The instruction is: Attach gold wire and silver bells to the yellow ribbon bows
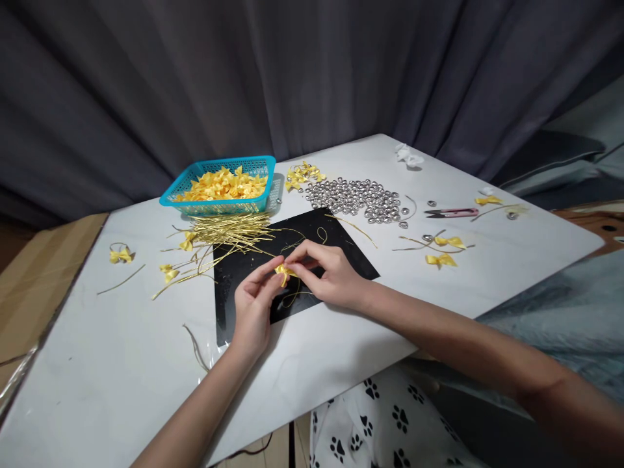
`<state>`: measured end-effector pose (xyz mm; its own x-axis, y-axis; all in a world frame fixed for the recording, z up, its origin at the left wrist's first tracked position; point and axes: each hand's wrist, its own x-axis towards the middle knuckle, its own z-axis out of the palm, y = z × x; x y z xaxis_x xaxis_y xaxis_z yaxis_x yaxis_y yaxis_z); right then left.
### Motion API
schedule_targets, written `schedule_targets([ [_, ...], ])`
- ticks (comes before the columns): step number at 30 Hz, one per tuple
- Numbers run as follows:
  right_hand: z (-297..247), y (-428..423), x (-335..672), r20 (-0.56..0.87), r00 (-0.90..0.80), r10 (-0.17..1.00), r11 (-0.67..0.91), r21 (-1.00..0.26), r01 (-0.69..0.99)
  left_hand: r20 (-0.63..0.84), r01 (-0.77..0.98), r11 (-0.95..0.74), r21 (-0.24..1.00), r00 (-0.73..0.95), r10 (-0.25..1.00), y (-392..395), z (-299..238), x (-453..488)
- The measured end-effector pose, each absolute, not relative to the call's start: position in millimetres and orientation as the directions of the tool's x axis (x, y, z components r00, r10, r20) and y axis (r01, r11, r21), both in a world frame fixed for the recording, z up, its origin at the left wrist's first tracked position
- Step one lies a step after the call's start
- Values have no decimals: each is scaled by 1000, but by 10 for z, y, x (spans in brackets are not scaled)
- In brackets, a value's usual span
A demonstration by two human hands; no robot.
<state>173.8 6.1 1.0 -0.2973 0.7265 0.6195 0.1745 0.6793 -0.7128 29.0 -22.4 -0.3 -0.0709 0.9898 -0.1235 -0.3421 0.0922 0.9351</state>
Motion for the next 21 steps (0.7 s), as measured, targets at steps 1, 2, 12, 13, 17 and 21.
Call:
schedule_targets([
  [1, 9, 61, 1738, 617, -298, 728, 677, -715, 175, -123, -346, 92, 934, -68, 990, -225, -1, 288],
  [2, 8, 60, 1738, 614, -298, 731, 674, -717, 175, -122, -349, 91, 933, -66, 990, -225, 3, 288],
  [12, 11, 60, 1733, 618, -292, 730, 675, -718, 168, -119, -341, 89, 936, -67, 991, -220, 6, 297],
  [13, 9, 61, 1736, 616, -298, 729, 676, -717, 172, -118, -339, 89, 937, -67, 991, -219, 4, 295],
  [17, 7, 62, 1745, 613, -313, 725, 681, -707, 191, -117, -330, 89, 940, -67, 991, -215, -10, 289],
  [21, 15, 53, 1751, 628, -334, 703, 706, -672, 222, -119, -338, 92, 936, -58, 991, -210, -34, 280],
])
